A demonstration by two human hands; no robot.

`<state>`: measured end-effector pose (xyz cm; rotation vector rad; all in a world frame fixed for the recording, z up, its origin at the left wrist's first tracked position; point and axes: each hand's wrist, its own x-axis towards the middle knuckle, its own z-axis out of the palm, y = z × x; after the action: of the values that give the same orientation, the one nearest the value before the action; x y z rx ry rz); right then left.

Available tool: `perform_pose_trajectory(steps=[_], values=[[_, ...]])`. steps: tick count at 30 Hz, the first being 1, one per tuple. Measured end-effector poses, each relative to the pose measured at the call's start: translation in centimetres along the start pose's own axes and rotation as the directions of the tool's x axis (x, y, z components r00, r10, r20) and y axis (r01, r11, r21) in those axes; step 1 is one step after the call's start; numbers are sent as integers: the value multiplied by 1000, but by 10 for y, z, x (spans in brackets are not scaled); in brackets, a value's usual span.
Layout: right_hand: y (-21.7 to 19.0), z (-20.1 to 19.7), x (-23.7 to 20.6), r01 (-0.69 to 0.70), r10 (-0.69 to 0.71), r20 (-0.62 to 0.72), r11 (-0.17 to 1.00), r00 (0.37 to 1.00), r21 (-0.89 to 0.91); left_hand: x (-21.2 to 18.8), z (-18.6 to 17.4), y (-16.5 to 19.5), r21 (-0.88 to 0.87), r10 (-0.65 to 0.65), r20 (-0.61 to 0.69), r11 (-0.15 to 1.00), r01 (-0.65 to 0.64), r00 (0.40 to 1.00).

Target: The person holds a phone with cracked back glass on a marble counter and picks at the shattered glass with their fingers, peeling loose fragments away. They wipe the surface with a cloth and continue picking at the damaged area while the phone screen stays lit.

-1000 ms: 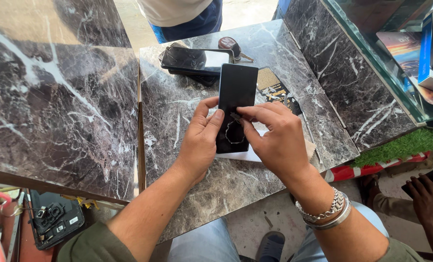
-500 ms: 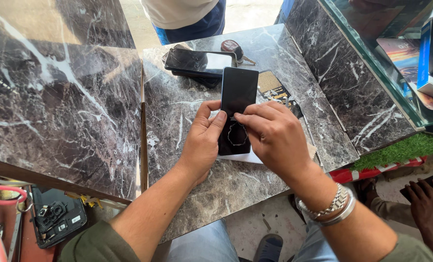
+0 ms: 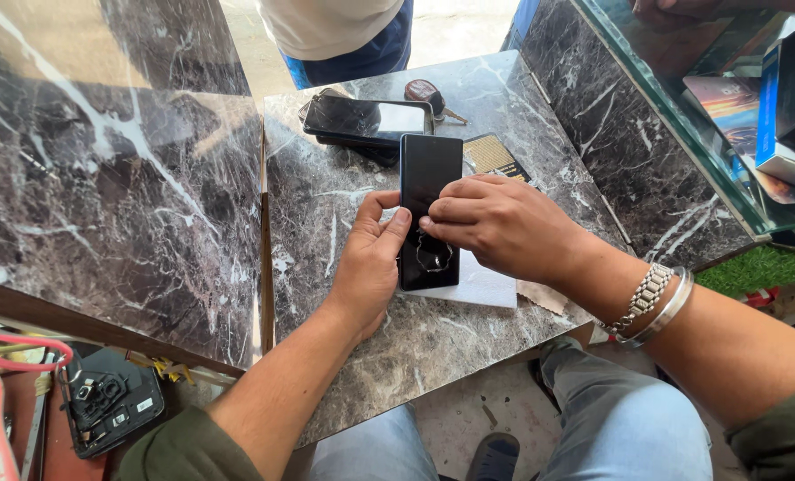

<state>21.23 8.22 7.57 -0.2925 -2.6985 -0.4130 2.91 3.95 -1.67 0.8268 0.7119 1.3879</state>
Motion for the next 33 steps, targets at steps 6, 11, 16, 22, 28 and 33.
perform_pose_trajectory(steps=[6,11,16,22,28,33], values=[[-31,10,0,-382,384,-35,923,923,53,0,0,3,37,-60,-40,997,62,997],[-18,11,-2,-298,299,5,949,954,107,-1,-2,3,-24,-40,-28,999,39,999],[0,2,-3,-50,47,46,996,998,67,1,-2,1,-27,-18,-4,999,18,1000],[3,1,6,-55,49,69,994,996,95,3,-2,0,-52,-34,-23,998,33,999],[-19,7,13,-426,418,83,890,905,163,2,-3,0,-15,-38,-41,999,37,998],[-23,10,5,-420,420,47,885,906,201,0,-2,3,-2,-61,-54,998,61,997]])
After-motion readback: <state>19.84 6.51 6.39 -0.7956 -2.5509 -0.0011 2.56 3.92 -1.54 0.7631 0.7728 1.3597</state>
